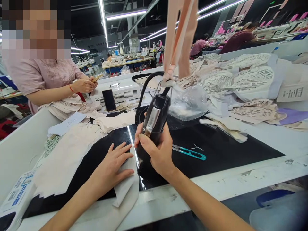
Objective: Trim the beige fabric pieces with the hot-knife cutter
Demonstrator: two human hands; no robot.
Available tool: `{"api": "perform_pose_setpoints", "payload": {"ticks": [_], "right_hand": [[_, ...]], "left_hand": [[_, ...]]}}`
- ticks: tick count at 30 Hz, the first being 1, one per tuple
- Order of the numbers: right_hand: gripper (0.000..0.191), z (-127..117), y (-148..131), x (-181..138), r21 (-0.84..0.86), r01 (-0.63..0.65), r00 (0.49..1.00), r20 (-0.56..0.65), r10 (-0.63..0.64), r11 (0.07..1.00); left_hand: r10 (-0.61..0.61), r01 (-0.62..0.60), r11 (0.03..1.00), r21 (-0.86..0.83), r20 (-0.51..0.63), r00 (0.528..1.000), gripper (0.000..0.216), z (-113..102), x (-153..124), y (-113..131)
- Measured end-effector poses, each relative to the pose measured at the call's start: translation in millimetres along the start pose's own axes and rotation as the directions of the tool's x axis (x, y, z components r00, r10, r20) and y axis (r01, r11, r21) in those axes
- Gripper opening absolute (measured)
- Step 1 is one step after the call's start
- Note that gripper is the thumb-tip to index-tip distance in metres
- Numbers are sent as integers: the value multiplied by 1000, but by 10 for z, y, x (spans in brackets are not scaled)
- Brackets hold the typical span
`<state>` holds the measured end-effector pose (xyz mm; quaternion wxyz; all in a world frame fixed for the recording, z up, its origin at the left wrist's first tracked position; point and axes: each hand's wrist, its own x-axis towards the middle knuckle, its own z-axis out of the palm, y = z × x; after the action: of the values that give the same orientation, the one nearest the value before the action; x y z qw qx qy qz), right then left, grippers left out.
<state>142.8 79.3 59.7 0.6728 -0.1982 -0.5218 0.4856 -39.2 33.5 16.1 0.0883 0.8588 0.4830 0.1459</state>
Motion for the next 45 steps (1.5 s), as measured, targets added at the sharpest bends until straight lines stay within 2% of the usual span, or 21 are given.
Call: {"api": "perform_pose_setpoints", "payload": {"ticks": [2,4,8,11,14,19,23,26,31,37,41,45], "right_hand": [[24,-15,-13,19,6,13,1000,-5,-13,1000],[24,-18,-21,25,16,4,1000,0,-4,1000],[26,-4,-12,12,15,-16,1000,11,16,1000],[27,-3,3,6,4,-15,1000,25,15,1000],[25,-21,7,16,19,-5,999,34,4,1000],[25,-85,-20,39,20,23,1000,10,-23,1000],[25,-133,-47,32,14,32,999,21,-33,999],[26,-150,-61,23,2,37,999,16,-37,999],[24,-173,-68,22,-37,38,999,-2,-38,999],[23,-265,-78,9,-76,46,999,1,-46,996],[26,-334,-83,-32,-72,47,999,22,-45,996],[39,-376,-92,-68,-75,55,998,40,-52,996]], "left_hand": [[27,-23,999,36,-130,991,19,3,-121,80],[4,7,998,55,-194,981,22,16,-233,201],[33,-9,990,141,-172,985,26,126,-350,436],[52,-15,969,246,-146,988,23,225,-358,494],[78,-39,961,275,-133,988,30,232,-339,424],[218,-215,966,147,-6,976,51,88,-323,85],[245,-248,964,100,44,969,59,34,-327,-136],[243,-239,967,89,-33,970,57,26,-271,-138],[160,-147,985,96,-146,976,48,46,-35,-31],[151,-140,986,94,-119,981,45,184,210,-123],[140,-135,988,80,-73,987,38,225,212,-189],[137,-133,990,54,-76,988,34,200,144,-200]]}}
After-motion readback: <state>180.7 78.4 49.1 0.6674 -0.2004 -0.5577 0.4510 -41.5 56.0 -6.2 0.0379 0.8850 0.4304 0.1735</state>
